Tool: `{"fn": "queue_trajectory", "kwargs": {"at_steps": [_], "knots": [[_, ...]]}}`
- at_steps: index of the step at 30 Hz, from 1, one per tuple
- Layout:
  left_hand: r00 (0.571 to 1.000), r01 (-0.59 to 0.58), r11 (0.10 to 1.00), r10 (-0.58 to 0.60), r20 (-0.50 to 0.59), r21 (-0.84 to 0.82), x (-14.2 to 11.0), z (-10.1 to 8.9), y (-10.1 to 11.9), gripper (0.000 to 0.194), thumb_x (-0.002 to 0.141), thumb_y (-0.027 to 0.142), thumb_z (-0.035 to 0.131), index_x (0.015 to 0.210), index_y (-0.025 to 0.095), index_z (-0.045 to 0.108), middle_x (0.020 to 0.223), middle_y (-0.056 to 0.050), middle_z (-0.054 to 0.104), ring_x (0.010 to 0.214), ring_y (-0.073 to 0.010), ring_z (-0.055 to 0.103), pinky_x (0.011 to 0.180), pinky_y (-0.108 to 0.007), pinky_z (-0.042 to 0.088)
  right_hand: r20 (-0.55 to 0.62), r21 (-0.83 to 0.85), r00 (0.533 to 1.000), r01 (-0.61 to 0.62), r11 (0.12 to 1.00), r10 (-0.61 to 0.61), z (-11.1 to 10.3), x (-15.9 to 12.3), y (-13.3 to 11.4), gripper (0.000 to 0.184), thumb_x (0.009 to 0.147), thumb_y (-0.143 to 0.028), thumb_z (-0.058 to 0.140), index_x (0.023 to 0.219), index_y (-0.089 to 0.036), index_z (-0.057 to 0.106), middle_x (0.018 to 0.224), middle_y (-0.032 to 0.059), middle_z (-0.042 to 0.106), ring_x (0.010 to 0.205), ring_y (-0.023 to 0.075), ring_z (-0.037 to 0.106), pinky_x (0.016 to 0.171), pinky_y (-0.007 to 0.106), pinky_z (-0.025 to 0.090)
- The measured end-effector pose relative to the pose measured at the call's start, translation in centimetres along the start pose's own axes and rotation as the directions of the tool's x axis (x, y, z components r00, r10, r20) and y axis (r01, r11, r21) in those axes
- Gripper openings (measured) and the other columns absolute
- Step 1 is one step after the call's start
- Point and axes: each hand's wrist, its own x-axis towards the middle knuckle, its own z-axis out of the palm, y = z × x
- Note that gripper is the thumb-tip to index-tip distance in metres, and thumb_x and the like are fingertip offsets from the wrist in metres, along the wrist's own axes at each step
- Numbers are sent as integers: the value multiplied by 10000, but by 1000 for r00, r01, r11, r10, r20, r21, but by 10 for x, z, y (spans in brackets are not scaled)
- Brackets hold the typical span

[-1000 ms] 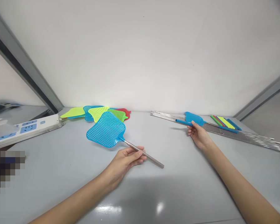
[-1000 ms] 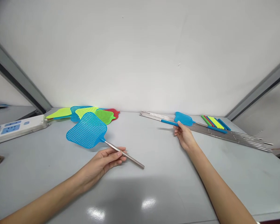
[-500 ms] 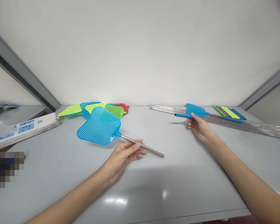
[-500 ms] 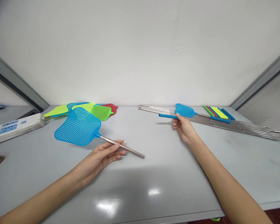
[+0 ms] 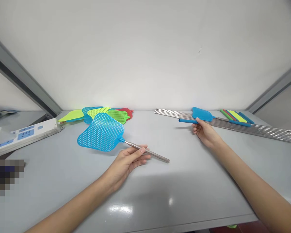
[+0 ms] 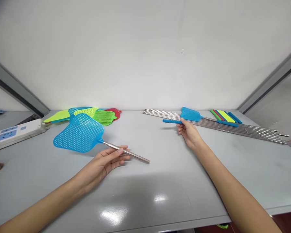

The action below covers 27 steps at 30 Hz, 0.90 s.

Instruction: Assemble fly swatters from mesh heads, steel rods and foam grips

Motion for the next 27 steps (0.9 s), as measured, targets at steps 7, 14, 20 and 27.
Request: {"fn": "queue_trajectory", "kwargs": {"at_steps": [7, 14, 20, 27], "knots": [[1000, -20, 1000, 20, 13, -7, 3, -1, -2, 271, 725, 262, 599, 965, 135, 604, 1018, -100, 588, 931, -204, 560, 775, -236, 474, -28, -15, 1000, 10, 1000, -10, 2, -1, 0, 157, 672, -297, 617, 672, -162, 538, 585, 2, 565, 448, 68, 450, 410, 176, 407], [997, -69, 996, 67, -23, -54, 4, -2, -4, 235, 727, 235, 597, 944, 148, 620, 1005, -80, 591, 963, -201, 543, 794, -237, 467, -19, 0, 1000, 9, 1000, -9, 3, -2, 2, 129, 686, -267, 604, 672, -155, 541, 584, 7, 563, 463, 72, 467, 430, 178, 426], [996, -90, 993, 87, -37, -81, 6, -4, -5, 231, 728, 263, 597, 932, 160, 628, 960, -65, 605, 951, -186, 549, 768, -219, 470, 4, 9, 1000, -10, 1000, 10, 7, -4, 6, 128, 701, -254, 590, 662, -139, 547, 594, 25, 569, 489, 83, 494, 468, 189, 454], [996, -84, 991, 79, -45, -109, 5, -4, -4, 218, 722, 254, 605, 914, 155, 633, 987, -66, 605, 977, -191, 537, 785, -222, 470, 11, 2, 1000, -3, 1000, 3, 7, -5, 8, 115, 706, -247, 589, 667, -144, 553, 603, 24, 575, 506, 83, 507, 484, 181, 466]]}}
